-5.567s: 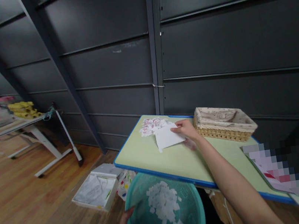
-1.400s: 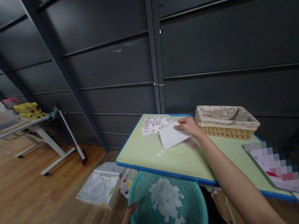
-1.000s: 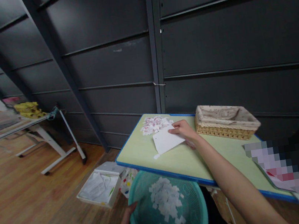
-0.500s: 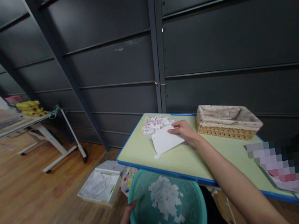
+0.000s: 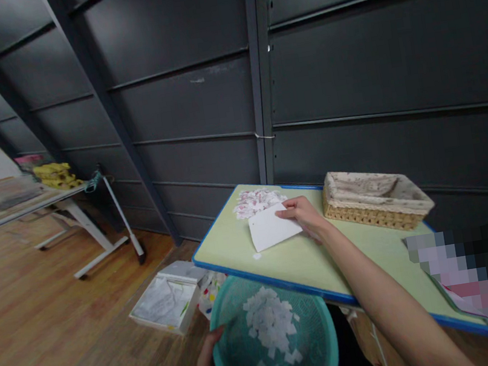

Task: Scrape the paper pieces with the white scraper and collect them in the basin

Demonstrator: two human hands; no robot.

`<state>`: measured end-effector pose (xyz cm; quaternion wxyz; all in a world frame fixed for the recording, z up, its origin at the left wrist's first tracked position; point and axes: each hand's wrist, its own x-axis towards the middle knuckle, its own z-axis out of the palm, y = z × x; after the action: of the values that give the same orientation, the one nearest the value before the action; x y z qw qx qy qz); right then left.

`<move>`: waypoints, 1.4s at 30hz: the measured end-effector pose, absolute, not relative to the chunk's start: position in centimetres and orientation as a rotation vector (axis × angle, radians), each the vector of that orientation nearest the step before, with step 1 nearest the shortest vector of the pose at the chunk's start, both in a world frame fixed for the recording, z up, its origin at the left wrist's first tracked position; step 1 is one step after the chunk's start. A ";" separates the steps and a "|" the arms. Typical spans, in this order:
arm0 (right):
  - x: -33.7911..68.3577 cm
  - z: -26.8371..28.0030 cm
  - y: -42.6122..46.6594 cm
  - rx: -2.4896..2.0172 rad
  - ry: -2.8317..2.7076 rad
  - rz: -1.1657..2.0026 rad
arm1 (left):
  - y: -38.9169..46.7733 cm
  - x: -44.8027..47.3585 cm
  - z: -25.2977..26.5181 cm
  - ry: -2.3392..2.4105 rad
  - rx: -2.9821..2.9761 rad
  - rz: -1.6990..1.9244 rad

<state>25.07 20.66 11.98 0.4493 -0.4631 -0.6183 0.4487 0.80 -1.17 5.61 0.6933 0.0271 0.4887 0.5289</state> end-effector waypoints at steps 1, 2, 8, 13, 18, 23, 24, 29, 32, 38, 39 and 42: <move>24.9 12.1 20.6 -1.141 -1.539 1.137 | -1.1 0.6 5.3 1.097 0.065 1.187; 24.7 12.2 20.5 -1.137 -1.549 1.158 | -1.1 0.5 4.9 1.109 0.061 1.191; 24.1 12.1 20.1 -1.103 -1.588 1.250 | -0.8 0.0 3.0 1.099 0.079 1.239; 23.9 11.8 19.7 -0.999 -1.720 1.415 | -0.7 0.0 2.8 1.087 0.066 1.226; 24.2 11.8 20.0 -0.976 -1.642 1.398 | -0.9 0.1 3.2 1.084 0.088 1.254; 25.2 10.9 21.6 -1.052 -1.427 1.172 | -0.9 -0.1 2.8 1.093 0.069 1.219; 25.4 10.7 22.0 -1.067 -1.381 1.069 | -0.9 -0.1 2.7 1.089 0.070 1.212; 26.5 10.8 22.9 -1.261 -1.387 0.400 | -1.0 0.0 3.3 1.116 0.045 1.211; 26.9 11.2 22.7 -1.417 -1.461 0.113 | -1.1 0.1 4.1 1.100 -0.026 1.164; 26.2 10.0 23.0 -1.418 -1.579 0.092 | -1.1 0.4 4.6 1.073 -0.049 1.162; 25.9 9.6 23.1 -1.387 -1.599 0.142 | -1.1 0.4 4.5 1.076 -0.049 1.159; 25.3 8.9 23.3 -1.362 -1.638 0.219 | -1.0 0.4 4.3 1.101 -0.035 1.182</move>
<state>25.26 23.33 8.86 0.4795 -0.5582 -0.6711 0.0899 0.45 -1.00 4.27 0.6910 -0.0158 0.4925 0.5289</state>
